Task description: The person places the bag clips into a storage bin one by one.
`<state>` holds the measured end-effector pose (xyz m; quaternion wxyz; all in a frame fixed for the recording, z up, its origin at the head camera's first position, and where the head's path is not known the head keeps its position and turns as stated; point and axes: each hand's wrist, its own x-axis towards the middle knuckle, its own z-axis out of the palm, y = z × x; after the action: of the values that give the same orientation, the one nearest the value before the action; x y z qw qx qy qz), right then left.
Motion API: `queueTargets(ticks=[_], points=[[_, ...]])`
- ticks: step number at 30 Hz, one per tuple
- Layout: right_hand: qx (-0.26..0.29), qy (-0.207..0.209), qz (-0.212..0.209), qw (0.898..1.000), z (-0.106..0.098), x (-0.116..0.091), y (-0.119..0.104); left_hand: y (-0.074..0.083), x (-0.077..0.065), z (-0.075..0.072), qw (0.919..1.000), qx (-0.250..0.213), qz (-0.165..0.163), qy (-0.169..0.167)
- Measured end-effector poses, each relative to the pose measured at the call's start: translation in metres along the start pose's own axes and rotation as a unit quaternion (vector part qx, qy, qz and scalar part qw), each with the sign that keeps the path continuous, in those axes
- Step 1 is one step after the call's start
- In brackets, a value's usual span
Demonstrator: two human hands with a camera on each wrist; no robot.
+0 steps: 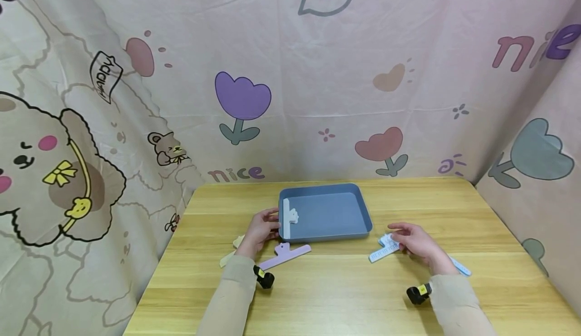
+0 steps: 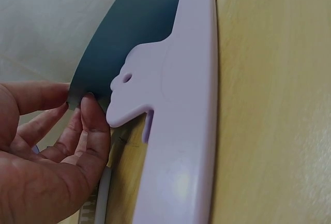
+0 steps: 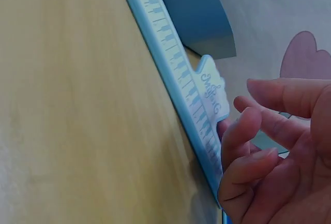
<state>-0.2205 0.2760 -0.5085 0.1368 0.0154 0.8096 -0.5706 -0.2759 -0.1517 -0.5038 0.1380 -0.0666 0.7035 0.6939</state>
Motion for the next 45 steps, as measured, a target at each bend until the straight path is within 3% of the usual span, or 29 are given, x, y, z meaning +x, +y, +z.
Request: queueTargets(ticks=[9,16,28,45], points=[[0.002,0.001,0.001,1.000,0.003,0.000,0.003,-0.013,0.009,0.000,0.9997,-0.004,0.004,0.023],[0.013,0.006,0.006,1.000,0.005,0.001,0.002,-0.013,0.009,0.000,0.9996,-0.003,0.007,0.026],[-0.029,0.018,0.018,0.999,0.007,0.000,0.001,-0.012,0.008,0.000,0.9996,-0.009,0.009,0.027],[0.009,-0.008,-0.002,1.000,0.009,-0.001,-0.008,-0.011,0.008,0.001,0.9995,-0.008,0.008,0.029]])
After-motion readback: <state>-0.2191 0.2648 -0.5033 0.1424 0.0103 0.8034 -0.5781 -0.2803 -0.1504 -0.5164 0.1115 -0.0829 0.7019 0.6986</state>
